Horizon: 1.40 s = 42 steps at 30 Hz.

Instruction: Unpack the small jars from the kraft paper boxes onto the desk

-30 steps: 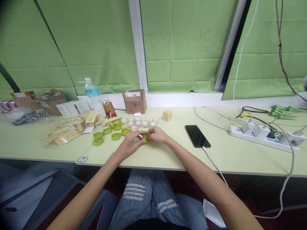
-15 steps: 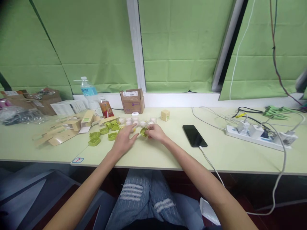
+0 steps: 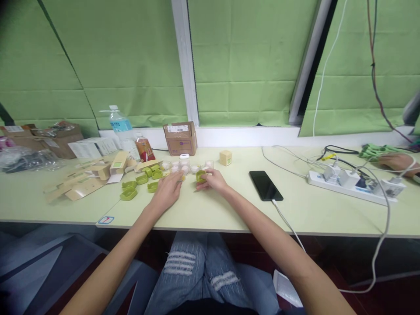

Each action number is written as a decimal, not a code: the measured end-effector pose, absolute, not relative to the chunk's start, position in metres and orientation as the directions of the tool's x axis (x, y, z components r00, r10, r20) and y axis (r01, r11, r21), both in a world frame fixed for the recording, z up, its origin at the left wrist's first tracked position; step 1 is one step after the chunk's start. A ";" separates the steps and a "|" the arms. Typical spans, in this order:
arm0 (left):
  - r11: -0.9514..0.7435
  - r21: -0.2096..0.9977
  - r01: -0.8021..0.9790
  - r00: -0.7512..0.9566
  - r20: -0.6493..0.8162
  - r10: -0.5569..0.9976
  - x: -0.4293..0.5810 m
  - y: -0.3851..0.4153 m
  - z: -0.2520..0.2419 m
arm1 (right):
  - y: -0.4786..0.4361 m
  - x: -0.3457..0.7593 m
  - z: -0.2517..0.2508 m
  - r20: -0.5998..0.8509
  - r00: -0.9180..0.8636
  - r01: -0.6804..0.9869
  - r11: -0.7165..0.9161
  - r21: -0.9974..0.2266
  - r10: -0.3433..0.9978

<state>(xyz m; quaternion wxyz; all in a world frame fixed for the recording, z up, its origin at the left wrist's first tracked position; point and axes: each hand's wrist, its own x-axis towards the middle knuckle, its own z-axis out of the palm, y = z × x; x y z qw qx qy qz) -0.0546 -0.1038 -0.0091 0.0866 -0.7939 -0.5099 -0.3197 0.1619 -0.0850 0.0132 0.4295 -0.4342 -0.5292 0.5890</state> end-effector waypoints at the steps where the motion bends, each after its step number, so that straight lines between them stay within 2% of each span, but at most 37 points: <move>1: -0.484 0.205 0.851 0.281 0.600 0.749 -0.056 -0.103 -0.008 | -0.085 0.162 0.014 -0.064 -0.255 -0.067 -0.084 -0.994 0.965; 5: -0.579 0.302 0.757 0.307 0.617 0.725 -0.057 -0.104 -0.002 | -0.085 0.163 0.014 -0.063 -0.282 -0.119 -0.100 -0.988 0.957; 8: -0.578 0.354 0.735 0.269 0.631 0.728 -0.055 -0.105 -0.002 | -0.085 0.162 0.013 -0.051 -0.286 -0.114 -0.087 -0.990 0.957; 15: -0.594 0.300 0.746 0.341 0.594 0.729 -0.054 -0.101 -0.004 | -0.082 0.158 0.005 -0.005 -0.256 -0.123 -0.038 -0.992 0.967; 25: -0.632 0.384 0.673 0.354 0.583 0.731 -0.048 -0.114 0.004 | -0.072 0.152 -0.015 0.096 -0.331 -0.206 0.027 -0.978 0.939; 29: -0.628 0.477 0.615 0.313 0.584 0.749 -0.043 -0.118 0.006 | -0.068 0.152 -0.019 0.137 -0.321 -0.194 0.077 -0.978 0.937; 33: -0.607 0.585 0.538 0.343 0.506 0.792 -0.039 -0.121 0.011 | -0.067 0.152 -0.022 0.218 -0.276 -0.126 0.190 -0.974 0.936; 37: -0.624 0.530 0.575 0.399 0.484 0.779 -0.035 -0.124 0.017 | -0.070 0.152 -0.019 0.231 -0.289 -0.091 0.213 -0.973 0.929; 42: -0.632 0.425 0.648 0.438 0.470 0.766 -0.032 -0.125 0.017 | -0.075 0.157 -0.009 0.229 -0.410 -0.103 0.204 -0.973 0.883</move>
